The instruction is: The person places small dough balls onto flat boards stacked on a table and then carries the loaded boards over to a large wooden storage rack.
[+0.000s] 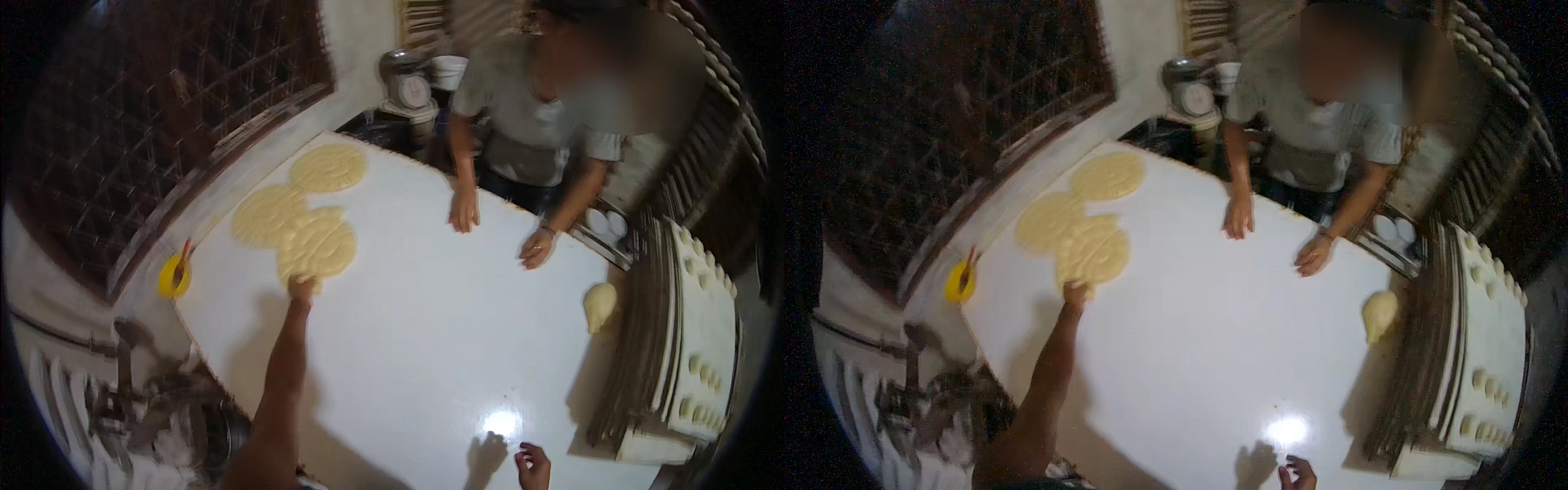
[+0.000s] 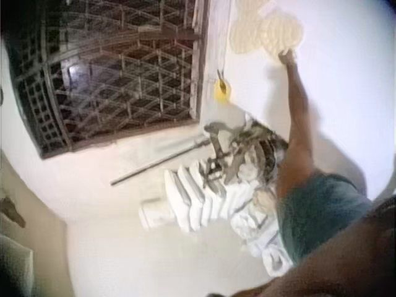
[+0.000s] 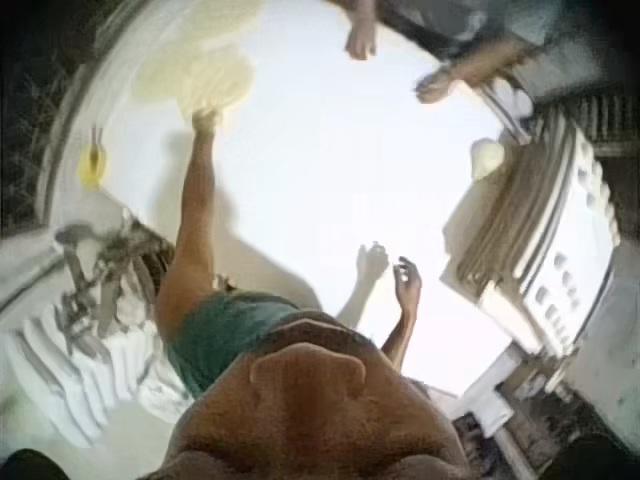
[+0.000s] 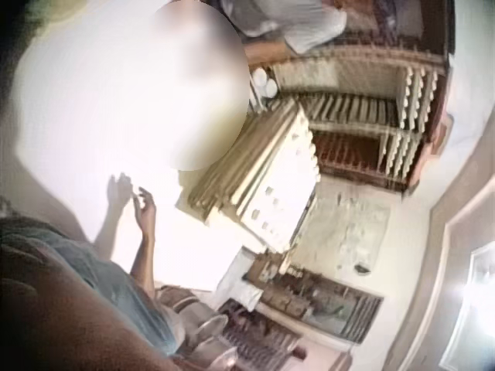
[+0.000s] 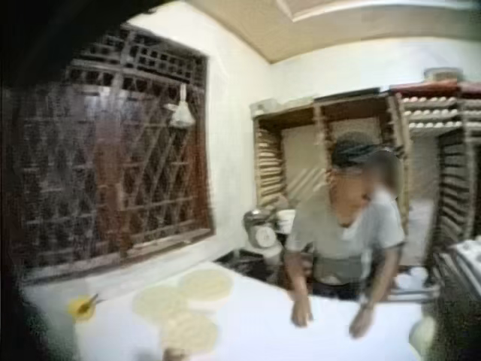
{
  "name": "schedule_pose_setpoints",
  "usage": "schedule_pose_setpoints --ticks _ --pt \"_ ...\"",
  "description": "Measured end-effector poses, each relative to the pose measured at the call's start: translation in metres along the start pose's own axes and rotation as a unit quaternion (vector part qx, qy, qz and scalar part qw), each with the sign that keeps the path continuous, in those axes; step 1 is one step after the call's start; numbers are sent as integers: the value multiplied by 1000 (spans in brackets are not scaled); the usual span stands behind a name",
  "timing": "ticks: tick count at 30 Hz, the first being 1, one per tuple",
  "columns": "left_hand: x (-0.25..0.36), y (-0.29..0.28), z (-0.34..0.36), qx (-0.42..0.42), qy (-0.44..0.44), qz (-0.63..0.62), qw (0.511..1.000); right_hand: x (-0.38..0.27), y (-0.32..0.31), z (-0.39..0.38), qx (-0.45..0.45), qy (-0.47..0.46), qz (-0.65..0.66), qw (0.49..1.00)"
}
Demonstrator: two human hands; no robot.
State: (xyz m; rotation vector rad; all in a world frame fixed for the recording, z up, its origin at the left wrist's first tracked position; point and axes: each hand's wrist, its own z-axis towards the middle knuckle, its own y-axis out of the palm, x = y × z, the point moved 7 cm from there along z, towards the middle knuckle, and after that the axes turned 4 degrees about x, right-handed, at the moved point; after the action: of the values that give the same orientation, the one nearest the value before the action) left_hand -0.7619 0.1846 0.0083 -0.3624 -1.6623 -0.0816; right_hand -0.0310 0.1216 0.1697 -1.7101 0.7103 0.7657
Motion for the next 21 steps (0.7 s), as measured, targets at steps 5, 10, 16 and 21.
schedule_pose_setpoints --ticks 5,10,16,21 --pt "-44 36 -186 -327 -55 -25 943 47 48 -1 43 133 258 956" --pt "-8 -11 -539 -717 -302 -56 626 30 99 -45 -83 142 208 964" --pt "28 13 -681 -663 -124 38 738 85 15 -130 33 178 243 953" --pt "47 5 -808 -901 -67 21 427 179 -161 -262 474 70 557 679"
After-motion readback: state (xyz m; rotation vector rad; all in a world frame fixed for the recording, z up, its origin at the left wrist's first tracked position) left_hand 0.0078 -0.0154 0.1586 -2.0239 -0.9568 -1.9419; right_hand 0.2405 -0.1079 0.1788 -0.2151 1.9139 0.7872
